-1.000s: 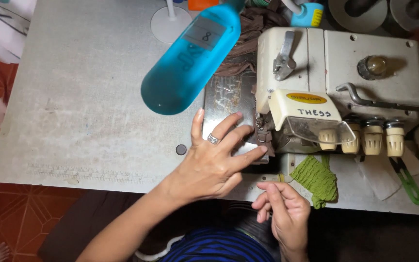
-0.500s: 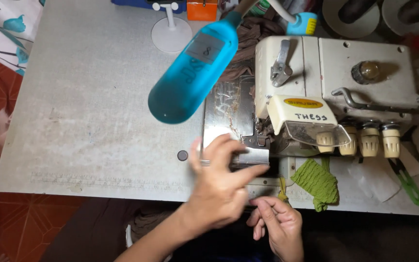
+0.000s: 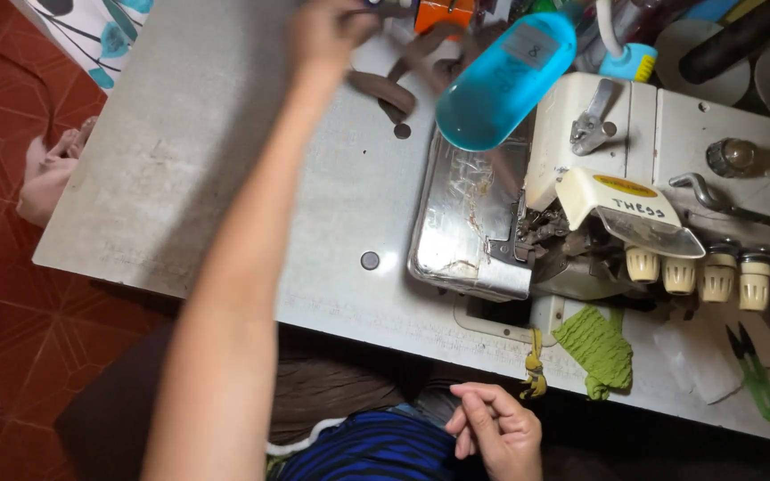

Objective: Sewing long strips of brown fabric using an industrial overlock sewing machine.

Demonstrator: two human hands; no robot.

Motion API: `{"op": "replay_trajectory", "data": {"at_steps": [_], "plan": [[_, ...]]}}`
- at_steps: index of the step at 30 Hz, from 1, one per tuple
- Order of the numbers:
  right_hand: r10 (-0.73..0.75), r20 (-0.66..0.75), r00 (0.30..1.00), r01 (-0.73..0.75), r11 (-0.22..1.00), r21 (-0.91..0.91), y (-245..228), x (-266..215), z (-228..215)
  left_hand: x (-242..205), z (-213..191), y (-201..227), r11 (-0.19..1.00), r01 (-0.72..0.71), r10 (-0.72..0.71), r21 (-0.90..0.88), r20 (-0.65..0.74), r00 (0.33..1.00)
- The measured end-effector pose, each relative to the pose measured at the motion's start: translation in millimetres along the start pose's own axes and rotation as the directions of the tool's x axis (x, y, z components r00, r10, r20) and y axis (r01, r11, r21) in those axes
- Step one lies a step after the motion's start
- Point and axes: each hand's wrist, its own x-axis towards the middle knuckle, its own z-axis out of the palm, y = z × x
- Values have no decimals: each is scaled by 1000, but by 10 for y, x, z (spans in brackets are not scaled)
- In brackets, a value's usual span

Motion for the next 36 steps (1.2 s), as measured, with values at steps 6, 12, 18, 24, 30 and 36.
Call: {"op": "replay_trajectory", "data": {"at_steps": [6, 12, 18, 24, 30, 36], "plan": [[104, 61, 993, -105, 994, 15, 105, 62, -50, -1080, -1951, -292, 944, 197, -232, 264, 109, 967], [-53, 186, 981, 106, 951, -290, -227, 98, 116, -2498, -2397, 840, 970, 203, -229, 134, 227, 947], [-18, 301, 954, 105, 956, -273, -225, 55, 303, -4175, -1615, 815, 859, -104, -312, 501, 675, 669], [-68, 380, 922, 210, 914, -346, -267, -8, 308, -4089, -1755, 736, 932, 22, -297, 363, 724, 622], [-35, 353, 935, 193, 886, -423, -86, 42, 343, -3833, -1847, 834, 948, 237, -311, 215, 793, 524], [-179, 423, 888, 368, 828, -424, -93, 279, 485, -3520, -1999, 1026, 916, 397, -269, 54, 817, 509]]}}
